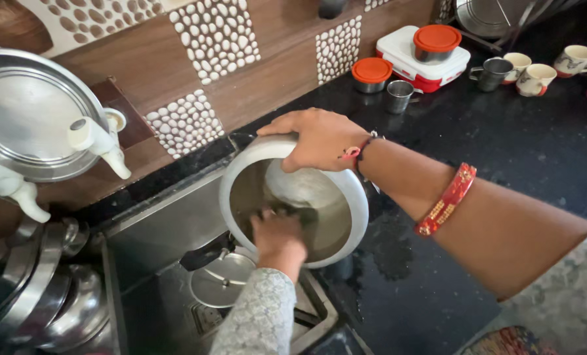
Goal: The person tips cooked legumes from a rice cooker inner pot onto a plate, carries the pot to the sink, and wets it. They wet a green scrub sponge, then scrub the inside of the pot while holding it over the sink.
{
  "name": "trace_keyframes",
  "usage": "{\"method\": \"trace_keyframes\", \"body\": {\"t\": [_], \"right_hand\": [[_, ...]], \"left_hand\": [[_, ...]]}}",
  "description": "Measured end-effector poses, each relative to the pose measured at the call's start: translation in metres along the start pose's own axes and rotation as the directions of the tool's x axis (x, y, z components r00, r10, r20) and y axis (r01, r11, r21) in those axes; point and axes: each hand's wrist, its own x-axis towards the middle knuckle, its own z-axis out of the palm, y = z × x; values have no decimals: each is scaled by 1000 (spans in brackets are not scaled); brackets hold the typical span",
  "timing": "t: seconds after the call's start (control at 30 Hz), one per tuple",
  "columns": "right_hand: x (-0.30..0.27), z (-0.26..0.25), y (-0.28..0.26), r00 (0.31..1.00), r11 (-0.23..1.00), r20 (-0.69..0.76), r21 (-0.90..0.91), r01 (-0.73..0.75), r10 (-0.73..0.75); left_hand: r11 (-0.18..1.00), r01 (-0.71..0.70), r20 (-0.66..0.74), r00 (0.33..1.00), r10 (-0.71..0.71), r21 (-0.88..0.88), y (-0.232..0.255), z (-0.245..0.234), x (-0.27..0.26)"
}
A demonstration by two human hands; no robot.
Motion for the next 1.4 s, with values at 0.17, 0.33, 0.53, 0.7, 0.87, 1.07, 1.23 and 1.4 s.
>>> {"method": "trace_keyframes", "body": {"t": [0.17,0.33,0.53,0.7,0.87,1.07,1.23,1.4], "right_hand": [[2,0,3,995,996,30,-4,-92,92],[3,-5,-2,995,995,14,16,-96,96],[2,-3,4,995,995,20,-11,-101,101],[3,0,1,1000,1000,-3,-20,-16,16],[7,1,8,998,998,40,-39,-39,40],[0,-2,8,998,998,5,-5,-63,63],[2,2,7,996,996,-9,-9,-91,91],[3,-2,4,999,999,-9,-35,-35,35]], "left_hand": [[907,-108,-16,994,111,-407,17,12,12],[994,16,-12,1000,-17,-112,3,9,20],[989,-11,-19,1000,14,147,9,12,33],[984,8,31,1000,-2,-176,9,11,41],[772,-284,-179,959,222,-568,12,16,47],[995,36,-73,997,-29,89,7,18,49],[621,-365,-315,929,194,-694,13,26,55],[995,-28,-88,995,36,91,10,27,56]]}}
